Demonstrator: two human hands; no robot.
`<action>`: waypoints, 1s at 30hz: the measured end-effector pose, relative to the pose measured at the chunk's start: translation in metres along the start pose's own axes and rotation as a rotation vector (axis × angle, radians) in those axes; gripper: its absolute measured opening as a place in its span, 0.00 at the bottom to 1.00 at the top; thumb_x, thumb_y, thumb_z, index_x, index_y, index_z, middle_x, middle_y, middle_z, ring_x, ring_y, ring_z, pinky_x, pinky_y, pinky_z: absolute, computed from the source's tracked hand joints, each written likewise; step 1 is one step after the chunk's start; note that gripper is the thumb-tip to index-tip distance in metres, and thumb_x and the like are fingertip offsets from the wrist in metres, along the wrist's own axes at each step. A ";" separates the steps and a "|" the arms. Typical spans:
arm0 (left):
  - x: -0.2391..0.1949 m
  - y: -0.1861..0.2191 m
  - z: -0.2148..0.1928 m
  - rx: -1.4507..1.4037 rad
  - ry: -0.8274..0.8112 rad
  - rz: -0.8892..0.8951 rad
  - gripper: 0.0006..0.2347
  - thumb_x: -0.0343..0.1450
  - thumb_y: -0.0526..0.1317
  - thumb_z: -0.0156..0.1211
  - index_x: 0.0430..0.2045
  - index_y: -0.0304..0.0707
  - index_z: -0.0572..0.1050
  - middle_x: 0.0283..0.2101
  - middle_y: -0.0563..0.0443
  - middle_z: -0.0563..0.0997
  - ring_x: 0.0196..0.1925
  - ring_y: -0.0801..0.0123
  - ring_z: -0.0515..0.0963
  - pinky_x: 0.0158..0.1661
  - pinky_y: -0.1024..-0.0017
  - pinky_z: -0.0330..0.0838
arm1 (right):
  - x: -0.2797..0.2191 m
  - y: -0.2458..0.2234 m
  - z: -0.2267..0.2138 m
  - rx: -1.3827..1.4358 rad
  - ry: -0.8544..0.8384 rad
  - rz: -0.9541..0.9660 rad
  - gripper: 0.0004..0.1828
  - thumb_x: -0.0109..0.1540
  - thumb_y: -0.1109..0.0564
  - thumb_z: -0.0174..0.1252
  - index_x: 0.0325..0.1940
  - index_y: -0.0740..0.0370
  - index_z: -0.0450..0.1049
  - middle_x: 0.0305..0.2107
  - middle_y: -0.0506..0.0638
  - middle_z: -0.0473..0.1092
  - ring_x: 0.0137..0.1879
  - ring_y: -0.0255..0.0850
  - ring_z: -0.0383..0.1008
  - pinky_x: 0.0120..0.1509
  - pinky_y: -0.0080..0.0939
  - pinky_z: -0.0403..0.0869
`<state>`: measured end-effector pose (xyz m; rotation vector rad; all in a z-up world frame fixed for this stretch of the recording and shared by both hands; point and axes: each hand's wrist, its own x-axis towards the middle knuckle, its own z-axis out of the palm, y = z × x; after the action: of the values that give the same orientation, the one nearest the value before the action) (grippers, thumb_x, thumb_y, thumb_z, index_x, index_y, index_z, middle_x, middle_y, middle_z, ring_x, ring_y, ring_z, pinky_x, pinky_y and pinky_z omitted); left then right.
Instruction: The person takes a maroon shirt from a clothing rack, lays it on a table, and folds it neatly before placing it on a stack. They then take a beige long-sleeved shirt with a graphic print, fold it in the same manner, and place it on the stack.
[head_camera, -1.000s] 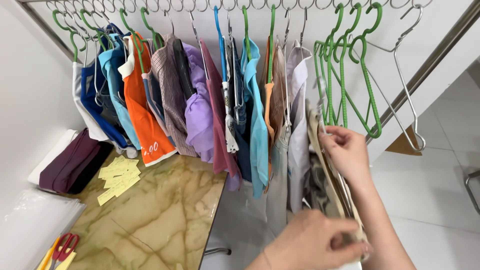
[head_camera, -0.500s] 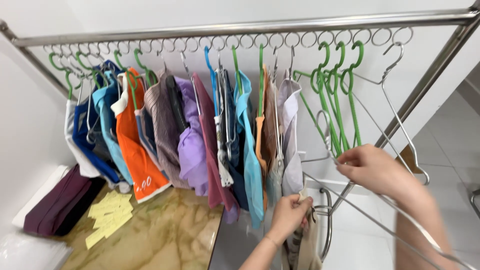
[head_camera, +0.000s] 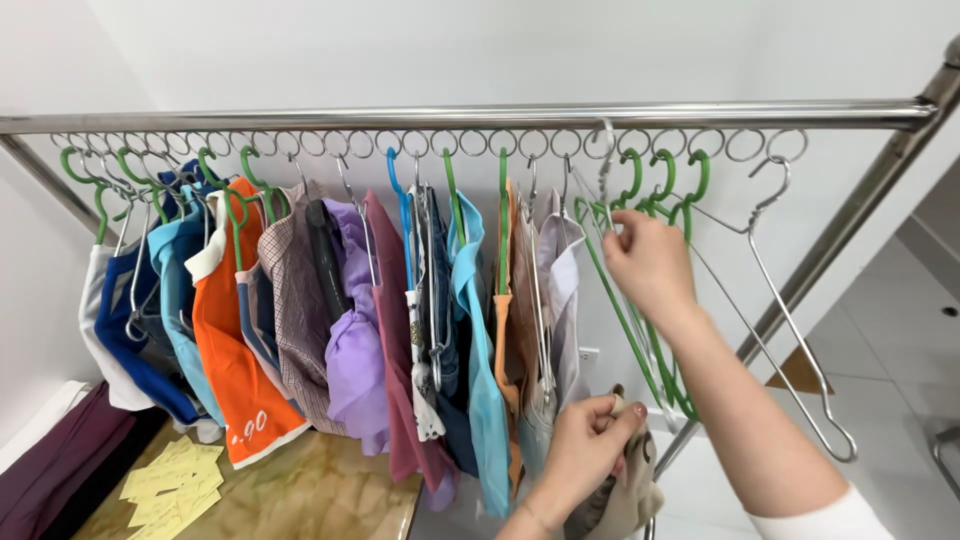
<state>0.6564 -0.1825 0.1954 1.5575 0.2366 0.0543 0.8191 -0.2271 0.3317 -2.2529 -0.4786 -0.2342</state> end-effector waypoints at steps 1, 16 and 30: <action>-0.003 0.004 -0.002 -0.029 -0.023 -0.009 0.15 0.81 0.44 0.62 0.22 0.42 0.77 0.10 0.57 0.71 0.12 0.80 0.70 0.23 0.84 0.64 | 0.012 0.011 0.017 -0.051 0.081 -0.130 0.21 0.67 0.57 0.52 0.62 0.64 0.78 0.17 0.49 0.71 0.27 0.46 0.73 0.38 0.50 0.74; -0.025 -0.021 -0.018 0.659 0.332 0.299 0.22 0.77 0.52 0.64 0.14 0.46 0.65 0.13 0.54 0.64 0.19 0.58 0.68 0.28 0.60 0.63 | 0.047 0.065 0.064 -0.311 0.048 -0.033 0.20 0.67 0.51 0.53 0.61 0.54 0.79 0.42 0.65 0.79 0.50 0.69 0.78 0.47 0.67 0.76; -0.146 -0.023 -0.013 0.118 0.180 0.204 0.22 0.78 0.44 0.62 0.11 0.43 0.66 0.09 0.58 0.68 0.16 0.82 0.67 0.26 0.80 0.62 | -0.318 0.114 0.014 0.451 0.003 0.102 0.04 0.62 0.59 0.67 0.36 0.63 0.81 0.26 0.48 0.78 0.30 0.34 0.73 0.36 0.34 0.74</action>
<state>0.5084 -0.1970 0.1894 1.6919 0.2250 0.3473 0.5761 -0.3697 0.1439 -1.8286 -0.3698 -0.0670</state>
